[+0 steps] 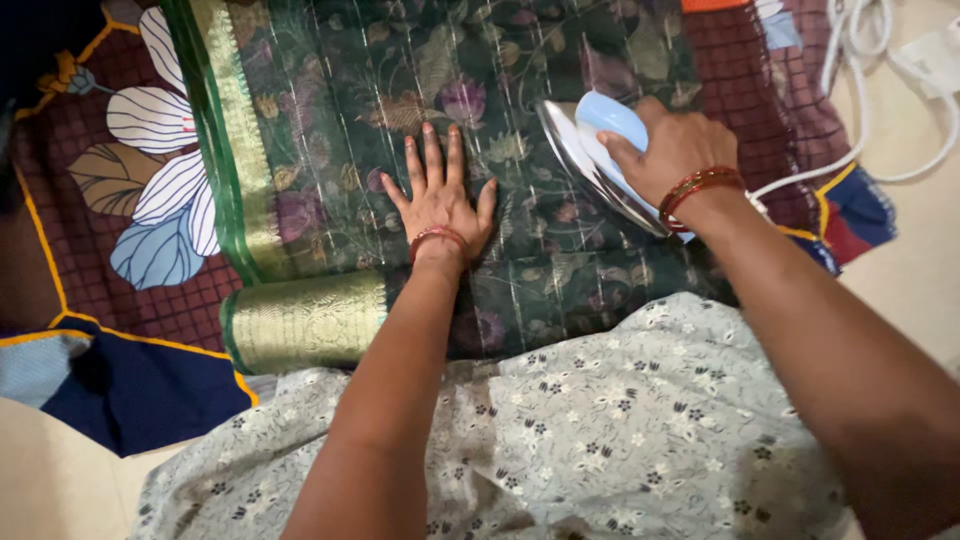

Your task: The person irons a dark green patterned fabric with a gold border, using a white electric iron. They repeatedly fold the fabric into a roll, press it with the iron, and smooth it with their hands to remove wrinkles.

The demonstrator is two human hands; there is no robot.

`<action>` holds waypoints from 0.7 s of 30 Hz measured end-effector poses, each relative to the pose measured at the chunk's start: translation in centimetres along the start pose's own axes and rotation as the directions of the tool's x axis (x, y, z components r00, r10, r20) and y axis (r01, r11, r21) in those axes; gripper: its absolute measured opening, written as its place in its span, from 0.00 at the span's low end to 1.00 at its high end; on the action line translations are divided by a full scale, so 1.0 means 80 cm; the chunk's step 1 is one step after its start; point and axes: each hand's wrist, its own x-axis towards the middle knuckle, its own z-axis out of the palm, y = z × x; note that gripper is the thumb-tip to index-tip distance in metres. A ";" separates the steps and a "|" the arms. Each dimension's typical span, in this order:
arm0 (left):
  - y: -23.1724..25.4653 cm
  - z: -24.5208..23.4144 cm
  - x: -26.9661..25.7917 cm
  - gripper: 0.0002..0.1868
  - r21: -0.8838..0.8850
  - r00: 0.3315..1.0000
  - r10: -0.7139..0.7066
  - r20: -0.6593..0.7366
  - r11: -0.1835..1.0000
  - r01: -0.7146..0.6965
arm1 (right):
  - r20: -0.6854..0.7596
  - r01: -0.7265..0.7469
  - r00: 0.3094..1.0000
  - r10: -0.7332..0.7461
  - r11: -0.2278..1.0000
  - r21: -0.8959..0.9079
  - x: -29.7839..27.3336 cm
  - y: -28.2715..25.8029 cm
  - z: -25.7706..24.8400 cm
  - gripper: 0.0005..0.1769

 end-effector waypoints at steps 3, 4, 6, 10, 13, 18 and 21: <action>0.031 -0.013 0.002 0.47 0.034 0.979 -0.168 0.116 0.986 0.165 | -0.073 -0.090 0.993 0.092 0.995 0.032 0.006 0.007 -0.001 0.30; 0.048 -0.008 0.005 0.46 0.065 0.986 -0.134 0.094 0.990 0.129 | -0.099 -0.102 0.989 0.106 0.994 0.044 0.010 0.009 -0.001 0.30; 0.086 0.007 0.020 0.46 0.133 0.996 -0.068 0.050 0.989 0.060 | -0.154 -0.121 0.979 0.132 0.990 0.074 0.024 0.006 -0.001 0.31; 0.136 0.039 0.037 0.44 -0.015 0.989 0.123 -0.077 0.992 -0.124 | -0.157 -0.179 0.968 0.195 0.977 0.112 0.042 0.008 0.001 0.30; 0.142 0.041 0.038 0.44 -0.026 0.994 0.104 -0.015 0.994 -0.104 | -0.209 -0.181 0.956 0.206 0.974 0.135 0.064 0.019 0.002 0.29; 0.143 0.031 0.035 0.45 -0.031 0.996 0.093 -0.009 0.995 -0.093 | -0.318 -0.159 0.929 0.191 0.979 0.125 0.130 0.044 0.004 0.29; 0.142 0.033 0.035 0.44 -0.018 0.995 0.097 -0.025 0.995 -0.098 | -0.390 -0.117 0.907 0.156 0.985 0.123 0.177 0.067 0.012 0.28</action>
